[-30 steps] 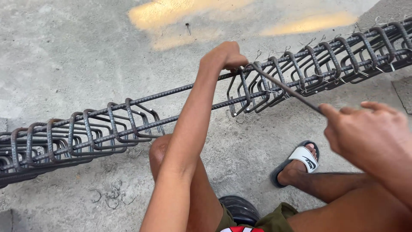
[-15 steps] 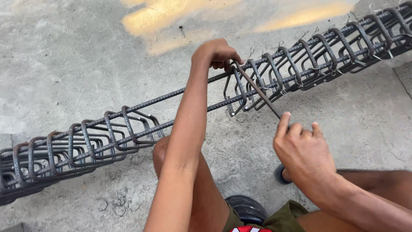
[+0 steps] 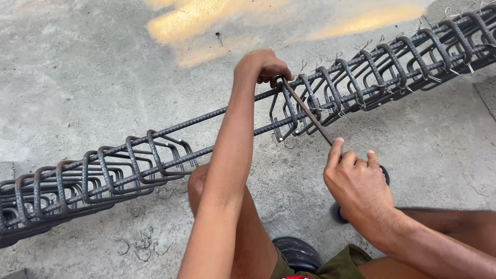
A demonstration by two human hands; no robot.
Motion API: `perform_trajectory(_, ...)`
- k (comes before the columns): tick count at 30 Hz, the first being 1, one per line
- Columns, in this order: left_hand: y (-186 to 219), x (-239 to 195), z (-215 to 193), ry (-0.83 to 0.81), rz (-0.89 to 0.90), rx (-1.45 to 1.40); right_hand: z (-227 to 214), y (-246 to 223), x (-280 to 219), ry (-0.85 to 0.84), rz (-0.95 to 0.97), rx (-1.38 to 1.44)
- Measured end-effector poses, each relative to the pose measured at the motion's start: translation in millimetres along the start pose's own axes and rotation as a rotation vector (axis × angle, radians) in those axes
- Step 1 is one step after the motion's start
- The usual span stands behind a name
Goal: Tying rebar intersections with wire using a manual hook tool
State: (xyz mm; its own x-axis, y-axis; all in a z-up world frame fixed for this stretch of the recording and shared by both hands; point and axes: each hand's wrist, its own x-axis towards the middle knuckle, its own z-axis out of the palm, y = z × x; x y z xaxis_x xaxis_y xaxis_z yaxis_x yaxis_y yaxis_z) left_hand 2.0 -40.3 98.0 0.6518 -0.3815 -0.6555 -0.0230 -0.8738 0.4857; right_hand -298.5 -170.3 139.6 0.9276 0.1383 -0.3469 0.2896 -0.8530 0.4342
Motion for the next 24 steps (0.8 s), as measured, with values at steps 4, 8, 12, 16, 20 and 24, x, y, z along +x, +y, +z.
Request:
perform_trajectory(4,-1,-2,2,0.007,-0.009,0.042,11,4,5,-0.047,-0.025,0.174)
perform_trajectory(8,-11,22,4,-0.008,0.055,-0.04,29,-6,-1,0.405,0.154,-0.149)
perform_trajectory(12,-4,3,0,-0.029,0.047,-0.11,11,-5,-2,0.511,0.195,-0.246)
perform_trajectory(16,-5,6,0,-0.011,0.074,-0.107,3,5,6,0.428,0.231,-0.215)
perform_trajectory(20,-12,16,1,-0.073,0.078,-0.171,15,23,13,0.126,0.222,-0.067)
perform_trajectory(24,-19,26,-1,-0.073,0.103,-0.094,50,41,28,0.394,0.198,0.163)
